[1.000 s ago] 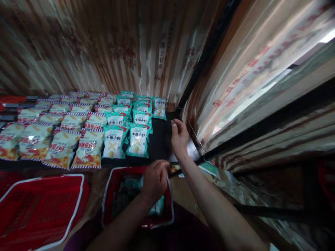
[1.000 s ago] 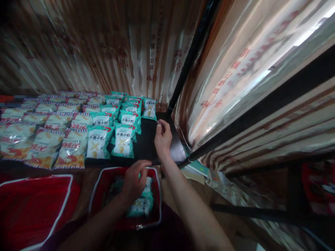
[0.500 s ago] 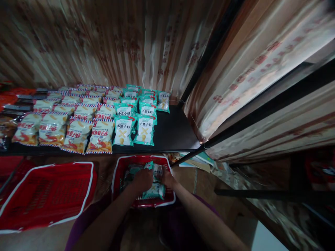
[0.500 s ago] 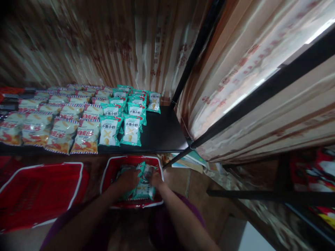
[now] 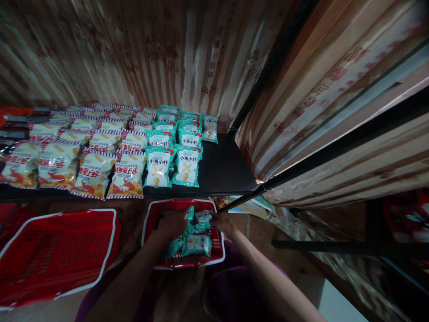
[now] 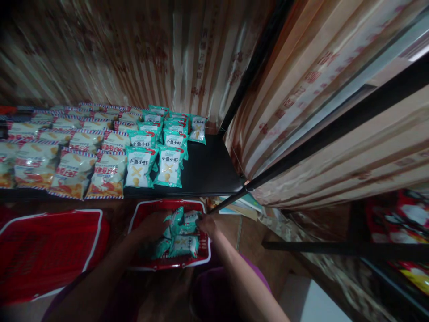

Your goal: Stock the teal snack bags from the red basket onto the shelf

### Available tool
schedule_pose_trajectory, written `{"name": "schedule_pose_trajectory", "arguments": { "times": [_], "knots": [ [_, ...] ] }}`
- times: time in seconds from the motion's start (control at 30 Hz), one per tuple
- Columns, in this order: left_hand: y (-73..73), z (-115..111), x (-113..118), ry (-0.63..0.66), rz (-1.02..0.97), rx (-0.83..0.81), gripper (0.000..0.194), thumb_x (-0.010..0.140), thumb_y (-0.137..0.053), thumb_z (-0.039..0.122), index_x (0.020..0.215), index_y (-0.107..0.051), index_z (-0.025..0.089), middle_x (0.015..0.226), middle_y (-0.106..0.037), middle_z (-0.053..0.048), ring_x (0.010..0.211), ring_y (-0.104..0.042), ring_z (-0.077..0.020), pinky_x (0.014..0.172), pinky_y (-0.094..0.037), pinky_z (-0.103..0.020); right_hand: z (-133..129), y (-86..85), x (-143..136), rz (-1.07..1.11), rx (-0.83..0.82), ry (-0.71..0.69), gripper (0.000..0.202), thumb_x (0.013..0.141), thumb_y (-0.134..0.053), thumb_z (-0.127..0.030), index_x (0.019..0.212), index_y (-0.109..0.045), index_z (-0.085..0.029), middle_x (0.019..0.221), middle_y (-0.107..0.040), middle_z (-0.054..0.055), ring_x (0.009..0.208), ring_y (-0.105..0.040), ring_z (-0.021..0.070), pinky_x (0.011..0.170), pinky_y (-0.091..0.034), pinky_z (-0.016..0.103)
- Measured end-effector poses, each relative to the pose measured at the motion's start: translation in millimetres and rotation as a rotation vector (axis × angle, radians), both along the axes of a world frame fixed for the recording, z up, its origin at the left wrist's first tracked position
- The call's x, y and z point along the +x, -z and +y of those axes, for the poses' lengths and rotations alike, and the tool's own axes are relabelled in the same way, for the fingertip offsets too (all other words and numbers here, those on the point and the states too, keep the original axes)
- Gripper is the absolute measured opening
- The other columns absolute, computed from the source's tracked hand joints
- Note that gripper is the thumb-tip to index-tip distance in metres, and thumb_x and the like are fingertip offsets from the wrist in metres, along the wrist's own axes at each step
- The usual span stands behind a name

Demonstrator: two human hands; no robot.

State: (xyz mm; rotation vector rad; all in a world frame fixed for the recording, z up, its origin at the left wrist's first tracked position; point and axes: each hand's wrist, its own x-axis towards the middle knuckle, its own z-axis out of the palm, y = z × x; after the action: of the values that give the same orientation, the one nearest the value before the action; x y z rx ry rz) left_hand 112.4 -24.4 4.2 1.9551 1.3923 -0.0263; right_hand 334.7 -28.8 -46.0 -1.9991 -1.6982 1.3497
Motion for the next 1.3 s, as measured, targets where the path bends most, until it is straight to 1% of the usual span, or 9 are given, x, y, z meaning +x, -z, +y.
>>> {"name": "schedule_pose_trajectory", "arguments": {
  "times": [0.1,0.3,0.47,0.53,0.63,0.8,1.0,1.17,1.3],
  "knots": [
    [-8.2,5,-1,-0.091,-0.026,0.043,0.033,0.089,-0.037,0.022,0.105,-0.064,0.013,0.107,-0.068,-0.019,0.103,-0.064,-0.0292,0.090,-0.044,-0.041,-1,-33.5,25,0.106,-0.072,-0.055,0.016,0.076,-0.066,-0.022,0.090,-0.070,-0.015,0.078,-0.070,0.003,0.076,-0.065,0.0208,0.068,-0.052,0.032],
    [-34.6,3,6,-0.266,-0.241,0.128,0.035,0.093,-0.032,0.030,0.103,-0.064,0.018,0.108,-0.070,-0.009,0.101,-0.063,-0.0202,0.091,-0.045,-0.032,-9,-111.2,59,0.470,-0.039,-0.114,0.043,0.072,-0.072,-0.036,0.112,-0.068,-0.022,0.113,-0.069,0.005,0.101,-0.062,0.0223,0.090,-0.045,0.037],
    [-47.1,-11,11,-0.423,-0.962,-0.327,0.045,0.085,-0.047,0.051,0.111,-0.062,0.017,0.110,-0.070,-0.006,0.100,-0.064,-0.0221,0.088,-0.049,-0.033,-1,-148.3,48,0.540,0.026,-0.120,0.043,0.074,-0.072,-0.037,0.114,-0.066,-0.021,0.111,-0.068,0.005,0.097,-0.062,0.0197,0.087,-0.046,0.034],
    [-46.4,-14,11,-0.539,-1.143,-0.483,0.051,0.079,-0.057,0.054,0.114,-0.061,0.017,0.108,-0.070,-0.007,0.099,-0.065,-0.0247,0.088,-0.050,-0.037,6,-151.3,39,0.611,0.069,-0.083,0.048,0.073,-0.074,-0.036,0.117,-0.063,-0.022,0.101,-0.069,0.002,0.089,-0.063,0.0165,0.080,-0.047,0.030],
    [-43.5,-16,7,-0.608,-1.188,-0.498,0.054,0.071,-0.068,0.047,0.116,-0.060,0.017,0.111,-0.069,-0.008,0.102,-0.063,-0.0253,0.091,-0.048,-0.037,15,-145.7,27,0.766,0.150,0.055,0.051,0.070,-0.076,-0.037,0.116,-0.060,-0.022,0.080,-0.066,-0.002,0.069,-0.060,0.0117,0.064,-0.046,0.024],
    [-43.6,-22,-3,-0.359,-1.072,-0.625,0.060,0.068,-0.070,0.046,0.121,-0.058,0.020,0.110,-0.069,-0.008,0.103,-0.062,-0.0256,0.089,-0.048,-0.036,21,-129.7,19,0.853,0.140,0.263,0.040,0.062,-0.080,-0.044,0.088,-0.061,-0.019,0.067,-0.062,-0.003,0.053,-0.054,0.0094,0.050,-0.039,0.021],
    [-50.6,-17,-5,-0.345,-0.927,-0.553,0.050,0.080,-0.053,0.056,0.109,-0.065,0.018,0.114,-0.066,-0.009,0.107,-0.060,-0.0266,0.088,-0.047,-0.037,22,-125.7,18,0.748,0.076,0.123,0.035,0.065,-0.078,-0.045,0.081,-0.063,-0.017,0.061,-0.061,-0.004,0.048,-0.050,0.0069,0.045,-0.032,0.018],
    [-50.8,-10,11,-0.213,-0.918,-0.485,0.060,0.077,-0.060,0.054,0.125,-0.056,0.018,0.125,-0.062,-0.010,0.112,-0.057,-0.0269,0.094,-0.045,-0.036,25,-119.5,2,0.733,0.006,0.002,0.035,0.066,-0.077,-0.045,0.079,-0.063,-0.016,0.059,-0.060,-0.005,0.047,-0.048,0.0063,0.046,-0.032,0.018],
    [-47.5,-16,24,-0.239,-0.806,-0.373,0.057,0.073,-0.065,0.050,0.117,-0.060,0.014,0.116,-0.067,-0.009,0.106,-0.060,-0.0290,0.091,-0.047,-0.037,24,-117.2,-7,0.732,0.020,-0.023,0.039,0.065,-0.077,-0.049,0.083,-0.065,-0.016,0.062,-0.063,-0.003,0.051,-0.052,0.0077,0.049,-0.036,0.019]
  ]
}}
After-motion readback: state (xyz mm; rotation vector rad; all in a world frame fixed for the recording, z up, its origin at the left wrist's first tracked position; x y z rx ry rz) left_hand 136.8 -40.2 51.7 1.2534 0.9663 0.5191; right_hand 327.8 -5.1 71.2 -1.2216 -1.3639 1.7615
